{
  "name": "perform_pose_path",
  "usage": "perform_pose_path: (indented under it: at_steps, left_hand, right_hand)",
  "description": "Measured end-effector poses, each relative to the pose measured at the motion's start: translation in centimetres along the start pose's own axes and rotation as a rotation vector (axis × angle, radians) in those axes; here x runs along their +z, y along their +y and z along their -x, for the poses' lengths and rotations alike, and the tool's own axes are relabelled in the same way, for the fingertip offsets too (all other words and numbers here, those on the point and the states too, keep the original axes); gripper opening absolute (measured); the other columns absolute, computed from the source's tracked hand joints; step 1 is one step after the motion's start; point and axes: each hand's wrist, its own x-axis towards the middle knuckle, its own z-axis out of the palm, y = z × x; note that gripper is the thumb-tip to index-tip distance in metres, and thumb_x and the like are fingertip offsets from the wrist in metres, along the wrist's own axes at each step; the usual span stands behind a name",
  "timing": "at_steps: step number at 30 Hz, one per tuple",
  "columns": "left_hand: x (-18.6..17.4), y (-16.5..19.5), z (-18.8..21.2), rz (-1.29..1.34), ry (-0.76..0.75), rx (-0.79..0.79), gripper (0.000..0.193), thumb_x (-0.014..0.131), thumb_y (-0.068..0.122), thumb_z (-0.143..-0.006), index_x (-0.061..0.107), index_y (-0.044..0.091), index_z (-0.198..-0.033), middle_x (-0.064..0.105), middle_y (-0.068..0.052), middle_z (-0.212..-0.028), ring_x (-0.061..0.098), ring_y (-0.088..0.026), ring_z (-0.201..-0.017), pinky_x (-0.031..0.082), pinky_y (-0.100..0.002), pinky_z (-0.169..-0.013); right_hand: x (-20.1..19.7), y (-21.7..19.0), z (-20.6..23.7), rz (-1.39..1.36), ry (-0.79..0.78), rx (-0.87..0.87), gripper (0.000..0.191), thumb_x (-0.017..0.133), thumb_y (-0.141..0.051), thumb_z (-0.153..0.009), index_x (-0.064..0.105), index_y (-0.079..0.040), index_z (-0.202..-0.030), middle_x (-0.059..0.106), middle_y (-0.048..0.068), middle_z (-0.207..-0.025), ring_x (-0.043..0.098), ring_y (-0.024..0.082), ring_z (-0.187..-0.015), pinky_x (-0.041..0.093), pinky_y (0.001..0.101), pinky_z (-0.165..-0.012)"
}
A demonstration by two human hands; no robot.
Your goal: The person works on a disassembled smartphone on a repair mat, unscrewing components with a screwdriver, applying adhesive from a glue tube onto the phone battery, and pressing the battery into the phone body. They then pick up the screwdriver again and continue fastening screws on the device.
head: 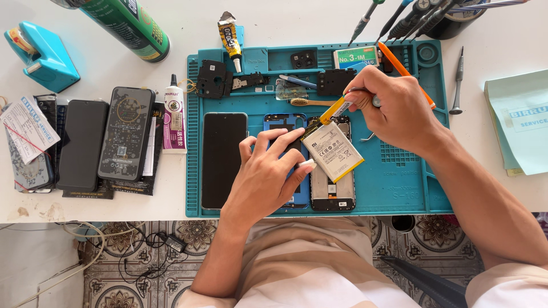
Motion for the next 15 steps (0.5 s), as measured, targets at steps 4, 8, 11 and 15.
perform_pose_path:
  at_steps: [4,8,11,15]
  left_hand:
    - [0.02,-0.01,0.01,0.001,0.001,-0.004,0.03,0.063,0.036,-0.102,0.069,0.009,-0.088,0.062,-0.011,-0.143,0.05,-0.03,-0.132,0.028,-0.05,-0.105]
    - [0.05,0.02,0.03,0.005,-0.001,-0.008,0.031,0.062,0.036,-0.102,0.069,0.009,-0.089,0.061,-0.012,-0.144,0.05,-0.029,-0.132,0.028,-0.05,-0.105]
    - [0.08,0.05,-0.01,0.007,0.0,-0.01,0.032,0.061,0.037,-0.103,0.07,0.01,-0.089,0.061,-0.013,-0.145,0.049,-0.029,-0.133,0.029,-0.05,-0.105]
    - [0.13,0.06,-0.06,0.002,0.0,-0.011,0.032,0.061,0.037,-0.103,0.07,0.01,-0.089,0.06,-0.015,-0.145,0.049,-0.03,-0.133,0.028,-0.05,-0.105]
  right_hand:
    - [-0.08,0.08,-0.02,-0.009,0.002,0.01,0.01,0.061,-0.004,-0.107,0.058,0.0,-0.098,0.073,0.01,-0.084,0.078,0.018,-0.084,0.062,0.0277,-0.067]
    - [-0.19,0.2,-0.13,-0.003,-0.005,0.016,0.01,0.061,-0.004,-0.107,0.058,0.0,-0.098,0.074,0.01,-0.086,0.078,0.018,-0.086,0.063,0.0276,-0.069]
    - [-0.32,0.22,-0.14,-0.021,-0.001,0.022,0.01,0.06,-0.004,-0.107,0.058,0.0,-0.098,0.074,0.01,-0.086,0.079,0.019,-0.088,0.063,0.028,-0.07]
    - [-0.43,0.2,-0.21,-0.016,-0.005,0.03,0.01,0.06,-0.003,-0.107,0.058,0.001,-0.098,0.074,0.01,-0.087,0.079,0.02,-0.089,0.064,0.0282,-0.069]
